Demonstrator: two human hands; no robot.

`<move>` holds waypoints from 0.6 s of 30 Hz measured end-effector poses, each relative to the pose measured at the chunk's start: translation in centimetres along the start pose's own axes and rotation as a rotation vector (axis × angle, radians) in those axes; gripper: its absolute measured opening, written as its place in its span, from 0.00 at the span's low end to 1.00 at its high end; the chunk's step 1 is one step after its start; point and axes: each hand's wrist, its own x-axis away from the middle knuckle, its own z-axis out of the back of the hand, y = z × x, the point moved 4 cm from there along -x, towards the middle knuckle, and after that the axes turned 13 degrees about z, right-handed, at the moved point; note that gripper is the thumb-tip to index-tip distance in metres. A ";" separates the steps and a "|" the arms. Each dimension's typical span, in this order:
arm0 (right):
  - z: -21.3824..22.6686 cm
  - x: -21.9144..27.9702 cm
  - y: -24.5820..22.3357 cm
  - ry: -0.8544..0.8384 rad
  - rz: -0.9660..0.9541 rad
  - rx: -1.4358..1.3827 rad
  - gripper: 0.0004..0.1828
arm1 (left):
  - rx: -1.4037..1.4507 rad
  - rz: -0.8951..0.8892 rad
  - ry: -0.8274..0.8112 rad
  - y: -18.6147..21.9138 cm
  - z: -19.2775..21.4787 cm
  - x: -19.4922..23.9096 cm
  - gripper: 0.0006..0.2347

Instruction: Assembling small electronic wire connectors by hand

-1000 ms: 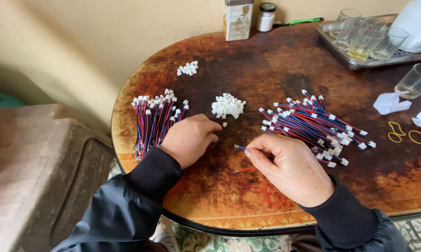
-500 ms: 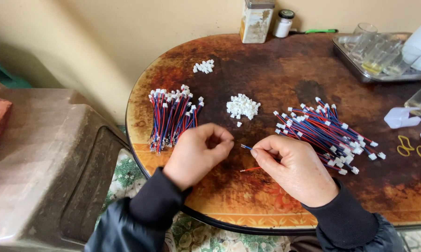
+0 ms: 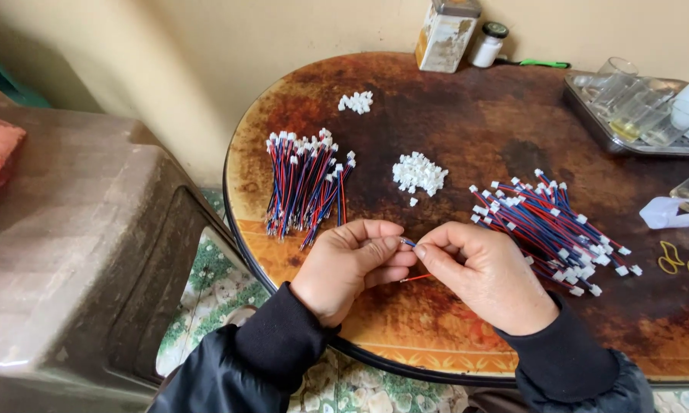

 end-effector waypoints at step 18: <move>0.4 0.3 -0.4 0.011 0.016 -0.090 0.05 | 0.050 0.051 0.001 0.0 0.5 -0.3 0.06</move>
